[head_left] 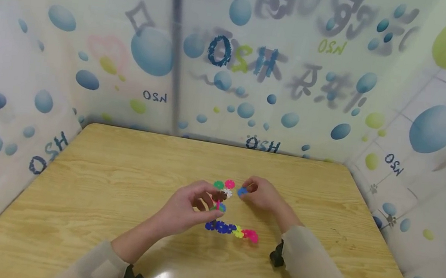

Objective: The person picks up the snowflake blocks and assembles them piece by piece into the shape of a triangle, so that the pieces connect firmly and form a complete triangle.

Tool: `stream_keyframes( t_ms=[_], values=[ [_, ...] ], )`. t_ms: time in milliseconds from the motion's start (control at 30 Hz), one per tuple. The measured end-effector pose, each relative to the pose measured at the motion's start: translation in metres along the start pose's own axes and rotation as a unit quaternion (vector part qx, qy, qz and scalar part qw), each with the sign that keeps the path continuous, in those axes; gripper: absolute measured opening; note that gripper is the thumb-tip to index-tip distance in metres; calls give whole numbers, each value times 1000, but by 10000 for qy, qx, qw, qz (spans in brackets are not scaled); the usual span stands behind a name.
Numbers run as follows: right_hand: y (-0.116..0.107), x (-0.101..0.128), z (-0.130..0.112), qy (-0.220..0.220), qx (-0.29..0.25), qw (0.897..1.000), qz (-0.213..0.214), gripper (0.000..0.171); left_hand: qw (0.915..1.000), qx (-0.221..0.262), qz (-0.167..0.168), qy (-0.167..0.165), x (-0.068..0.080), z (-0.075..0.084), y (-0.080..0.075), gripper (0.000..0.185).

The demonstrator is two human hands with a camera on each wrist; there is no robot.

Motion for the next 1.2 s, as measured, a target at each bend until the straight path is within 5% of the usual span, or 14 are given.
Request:
stream_keyframes(
  t_ms=[300, 667, 967, 1200],
  values=[
    [-12, 37, 3, -373, -1092, 9927, 341, 22, 9999, 157, -40, 0, -1, 1, 3, 32],
    [-14, 92, -37, -1086, -2898, 9505, -287, 36, 9994, 347, -59, 40, -2, 1, 8, 33],
    [-11, 106, -56, -1256, -3447, 9291, -466, 40, 9992, 352, -93, 147, -2, 0, 11, 33],
    [-9, 107, -60, -1314, -3489, 9263, -539, 40, 9994, 268, -63, 209, -2, 1, 11, 34]
  ],
)
Point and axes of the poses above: each hand's wrist, its own x-axis away from the middle knuckle, its own y-axis out of the palm, z = x × y, the point moved 7 cm from there along -x, towards the middle knuckle, and after that the axes turned 4 degrees about -z, right-handed, at the moved point
